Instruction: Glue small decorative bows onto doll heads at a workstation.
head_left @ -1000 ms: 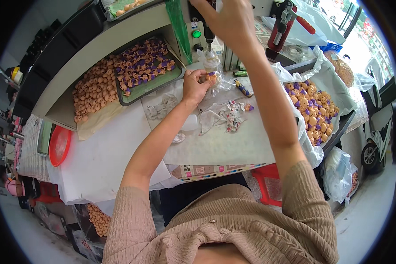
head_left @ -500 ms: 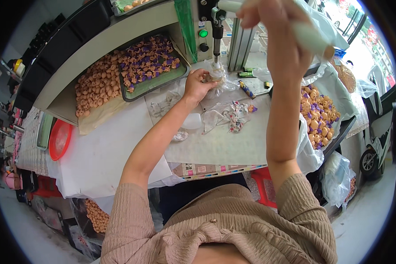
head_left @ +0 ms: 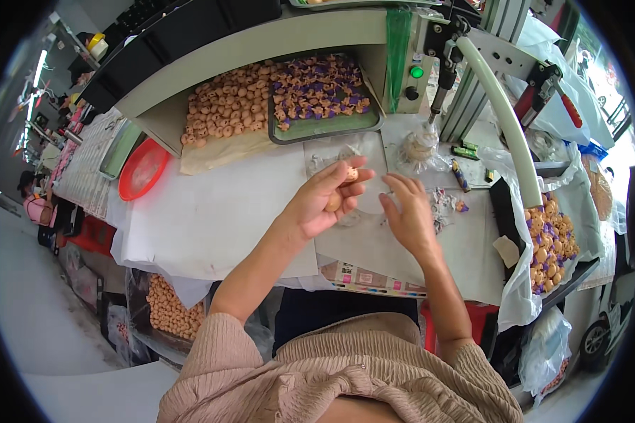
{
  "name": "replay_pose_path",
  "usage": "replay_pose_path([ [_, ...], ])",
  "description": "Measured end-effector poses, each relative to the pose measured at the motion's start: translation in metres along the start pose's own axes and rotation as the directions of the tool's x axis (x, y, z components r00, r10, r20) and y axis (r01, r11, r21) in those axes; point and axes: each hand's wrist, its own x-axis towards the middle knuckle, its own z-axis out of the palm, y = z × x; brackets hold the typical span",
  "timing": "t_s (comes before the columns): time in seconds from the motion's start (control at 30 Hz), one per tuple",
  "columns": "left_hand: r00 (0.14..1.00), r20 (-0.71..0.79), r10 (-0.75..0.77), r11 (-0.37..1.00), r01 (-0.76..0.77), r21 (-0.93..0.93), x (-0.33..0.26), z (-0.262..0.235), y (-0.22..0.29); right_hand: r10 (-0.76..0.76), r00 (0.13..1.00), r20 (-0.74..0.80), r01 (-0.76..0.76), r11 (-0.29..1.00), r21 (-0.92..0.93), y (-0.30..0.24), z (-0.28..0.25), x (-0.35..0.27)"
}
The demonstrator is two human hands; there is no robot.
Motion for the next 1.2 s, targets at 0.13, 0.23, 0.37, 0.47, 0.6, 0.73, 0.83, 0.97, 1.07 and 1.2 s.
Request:
replay_pose_path([
  [0.13,0.992,-0.046,0.119,0.98,-0.125,-0.153,-0.033,-0.023,-0.012,0.008,0.99,0.139,0.007,0.994,-0.106,0.004,0.033,-0.002],
  [0.23,0.985,-0.096,0.145,0.952,-0.165,-0.257,-0.048,-0.033,-0.022,0.054,0.976,0.212,-0.021,0.988,-0.153,0.01,0.045,-0.003],
  [0.37,0.968,-0.221,0.117,0.937,-0.181,-0.298,-0.063,-0.05,-0.038,0.04,0.963,0.268,-0.028,0.998,-0.048,0.013,0.056,-0.011],
  [0.47,0.989,-0.084,0.118,0.942,-0.138,-0.305,-0.071,-0.071,-0.05,0.075,0.982,0.173,-0.089,0.994,0.071,0.006,0.051,-0.013],
  [0.6,0.987,-0.121,0.107,0.931,-0.142,-0.337,-0.074,-0.076,-0.062,0.244,0.963,0.119,-0.271,0.869,0.414,0.003,0.044,-0.027],
  [0.73,0.965,-0.261,0.019,0.929,-0.113,-0.352,-0.074,-0.079,-0.069,0.301,0.951,0.069,-0.278,0.736,0.617,-0.021,0.028,-0.038],
  [0.83,0.992,-0.127,-0.016,0.922,-0.035,-0.386,-0.073,-0.087,-0.077,0.349,0.935,0.065,-0.305,0.694,0.652,-0.025,0.027,-0.052],
  [0.97,0.983,-0.181,-0.028,0.935,-0.038,-0.352,-0.067,-0.087,-0.084,0.268,0.962,-0.057,-0.185,0.79,0.585,-0.027,0.033,-0.059],
  [1.07,0.976,-0.215,-0.026,0.921,-0.06,-0.385,-0.066,-0.092,-0.09,0.169,0.979,-0.116,-0.095,0.875,0.475,-0.025,0.036,-0.062],
  [1.2,0.985,-0.174,0.017,0.935,-0.077,-0.346,-0.062,-0.09,-0.092,0.128,0.986,-0.11,-0.072,0.91,0.407,-0.026,0.04,-0.064],
])
